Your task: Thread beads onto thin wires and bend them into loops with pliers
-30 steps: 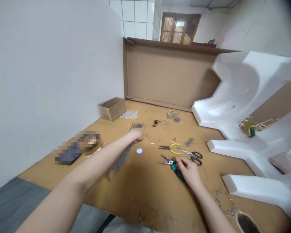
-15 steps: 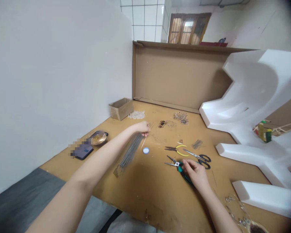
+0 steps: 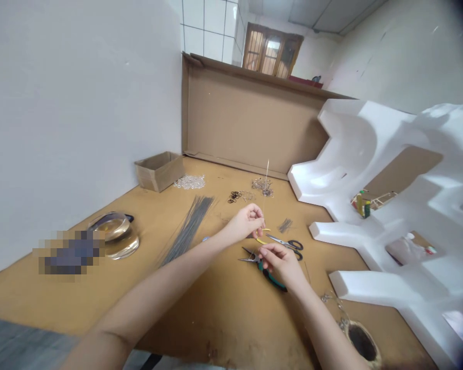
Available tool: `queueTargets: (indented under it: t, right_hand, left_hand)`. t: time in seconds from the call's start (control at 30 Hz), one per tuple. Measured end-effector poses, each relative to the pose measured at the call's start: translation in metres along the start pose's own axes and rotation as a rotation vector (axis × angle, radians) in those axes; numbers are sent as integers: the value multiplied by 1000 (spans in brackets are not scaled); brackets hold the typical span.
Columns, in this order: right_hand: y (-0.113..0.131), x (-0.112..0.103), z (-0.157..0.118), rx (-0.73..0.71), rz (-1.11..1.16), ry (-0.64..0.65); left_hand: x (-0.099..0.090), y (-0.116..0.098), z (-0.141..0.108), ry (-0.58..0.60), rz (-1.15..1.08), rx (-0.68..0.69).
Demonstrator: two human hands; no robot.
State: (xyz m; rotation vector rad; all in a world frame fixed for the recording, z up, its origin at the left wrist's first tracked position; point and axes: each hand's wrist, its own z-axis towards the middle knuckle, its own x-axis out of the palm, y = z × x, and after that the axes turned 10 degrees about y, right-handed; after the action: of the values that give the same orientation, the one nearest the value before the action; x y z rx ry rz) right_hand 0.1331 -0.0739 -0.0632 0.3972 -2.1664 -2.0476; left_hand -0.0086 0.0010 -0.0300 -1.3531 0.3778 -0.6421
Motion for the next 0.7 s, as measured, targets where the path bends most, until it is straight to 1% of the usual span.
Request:
queueTargets:
  t: [0.13,0.2,0.27,0.4,0.53,0.63,0.7]
  right_hand:
    - [26,-12,10,-54,-88,-21]
    - [39,-18,16,-60,-124,-12]
    - [47,-23,23,-36,-138,21]
    - [49,-31,36,39,-214,92]
    - [48,-40,46,83,-318,114]
    - [50,-60,56,146,-444,65]
    - [49,-81,62,225,-563,-35]
  left_hand:
    - [3,-13,4,104,70,-44]
    - [0,-13,3,121,106,-53]
    - [-6,-9,1,111,123,-36]
    - [-14,3,0,81,153,-5]
    - [-12,9,1,39,185,27]
    - [-13,6,2,-18,173,73]
    - [-18,1,1,-40,159,70]
